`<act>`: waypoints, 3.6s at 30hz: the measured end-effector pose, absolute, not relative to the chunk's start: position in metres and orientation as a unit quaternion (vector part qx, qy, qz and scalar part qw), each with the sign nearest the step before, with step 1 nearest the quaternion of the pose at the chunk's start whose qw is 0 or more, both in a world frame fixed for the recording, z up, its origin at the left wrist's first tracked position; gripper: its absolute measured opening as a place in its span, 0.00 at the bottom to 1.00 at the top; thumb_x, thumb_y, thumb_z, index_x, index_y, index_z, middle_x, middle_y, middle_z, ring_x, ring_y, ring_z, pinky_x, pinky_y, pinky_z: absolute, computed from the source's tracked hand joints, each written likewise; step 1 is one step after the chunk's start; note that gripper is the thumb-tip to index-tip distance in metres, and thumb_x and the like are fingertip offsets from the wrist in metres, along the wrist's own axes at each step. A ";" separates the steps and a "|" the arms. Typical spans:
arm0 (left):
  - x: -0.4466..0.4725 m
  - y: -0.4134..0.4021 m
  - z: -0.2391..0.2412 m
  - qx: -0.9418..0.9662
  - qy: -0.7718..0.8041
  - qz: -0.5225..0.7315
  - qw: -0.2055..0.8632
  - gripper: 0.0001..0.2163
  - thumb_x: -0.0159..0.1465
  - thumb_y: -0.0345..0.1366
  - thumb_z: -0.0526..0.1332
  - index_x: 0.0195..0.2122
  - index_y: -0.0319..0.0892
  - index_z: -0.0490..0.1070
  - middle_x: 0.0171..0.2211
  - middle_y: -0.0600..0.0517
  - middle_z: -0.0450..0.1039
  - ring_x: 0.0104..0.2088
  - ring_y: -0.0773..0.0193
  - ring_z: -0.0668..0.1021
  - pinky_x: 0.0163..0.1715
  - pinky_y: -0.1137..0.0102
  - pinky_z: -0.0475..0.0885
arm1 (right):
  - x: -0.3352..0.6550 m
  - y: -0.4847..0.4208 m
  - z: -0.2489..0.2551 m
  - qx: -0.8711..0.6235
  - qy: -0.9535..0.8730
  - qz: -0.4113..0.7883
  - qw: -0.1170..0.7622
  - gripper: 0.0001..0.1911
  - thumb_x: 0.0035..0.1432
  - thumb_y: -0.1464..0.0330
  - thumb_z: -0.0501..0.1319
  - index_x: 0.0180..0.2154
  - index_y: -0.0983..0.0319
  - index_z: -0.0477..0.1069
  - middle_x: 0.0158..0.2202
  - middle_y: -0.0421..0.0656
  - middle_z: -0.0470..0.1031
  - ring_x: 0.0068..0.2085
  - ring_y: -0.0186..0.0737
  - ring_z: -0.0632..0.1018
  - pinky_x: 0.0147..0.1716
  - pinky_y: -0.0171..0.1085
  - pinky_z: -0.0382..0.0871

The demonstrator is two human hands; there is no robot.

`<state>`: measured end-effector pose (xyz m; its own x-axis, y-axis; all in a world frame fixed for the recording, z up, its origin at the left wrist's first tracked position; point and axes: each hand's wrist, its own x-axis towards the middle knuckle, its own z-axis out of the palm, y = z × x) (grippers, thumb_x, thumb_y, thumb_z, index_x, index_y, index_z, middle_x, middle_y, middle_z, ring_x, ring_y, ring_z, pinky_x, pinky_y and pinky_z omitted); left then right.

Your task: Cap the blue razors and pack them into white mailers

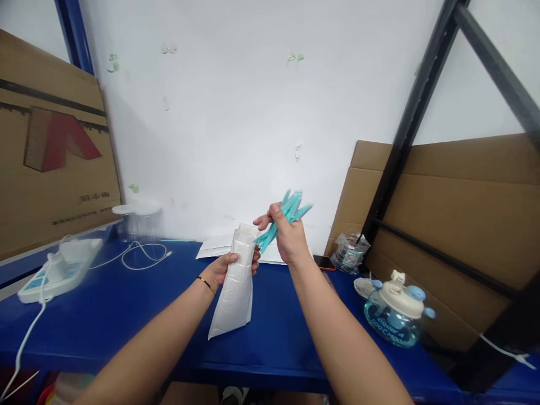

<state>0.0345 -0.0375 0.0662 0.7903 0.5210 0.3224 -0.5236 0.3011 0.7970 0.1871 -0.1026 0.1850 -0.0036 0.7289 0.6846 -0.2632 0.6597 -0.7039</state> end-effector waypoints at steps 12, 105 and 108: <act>0.057 -0.054 0.078 0.529 -0.075 0.224 0.815 0.36 0.40 0.40 0.69 0.51 0.35 0.63 0.37 0.47 0.66 0.36 0.63 0.70 0.39 0.68 0.63 | 0.191 -0.097 0.184 -0.227 -0.631 0.397 0.626 0.16 0.55 0.54 0.57 0.27 0.60 0.66 0.24 0.39 0.73 0.37 0.42 0.77 0.39 0.40 0.68; 0.037 -0.002 0.009 0.197 0.262 0.738 0.590 0.23 0.53 0.34 0.67 0.49 0.47 0.62 0.39 0.51 0.73 0.44 0.62 0.75 0.49 0.64 0.67 | 0.263 -0.058 -0.007 -0.443 -0.854 0.051 0.270 0.23 0.59 0.70 0.53 0.56 0.53 0.61 0.55 0.42 0.66 0.56 0.42 0.68 0.55 0.44 0.62; 0.047 -0.013 0.016 0.281 0.249 0.748 0.547 0.26 0.52 0.36 0.67 0.51 0.47 0.61 0.41 0.50 0.73 0.47 0.60 0.73 0.51 0.63 0.64 | 0.273 -0.052 -0.021 -0.501 -0.799 0.153 0.295 0.43 0.48 0.61 0.65 0.62 0.56 0.48 0.62 0.47 0.55 0.60 0.50 0.60 0.57 0.50 0.56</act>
<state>0.0473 -0.0128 0.0155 -0.2438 0.9582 0.1494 -0.6784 -0.2786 0.6798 0.2734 -0.0523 -0.0206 -0.3236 0.8909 0.3188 0.7103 0.4513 -0.5401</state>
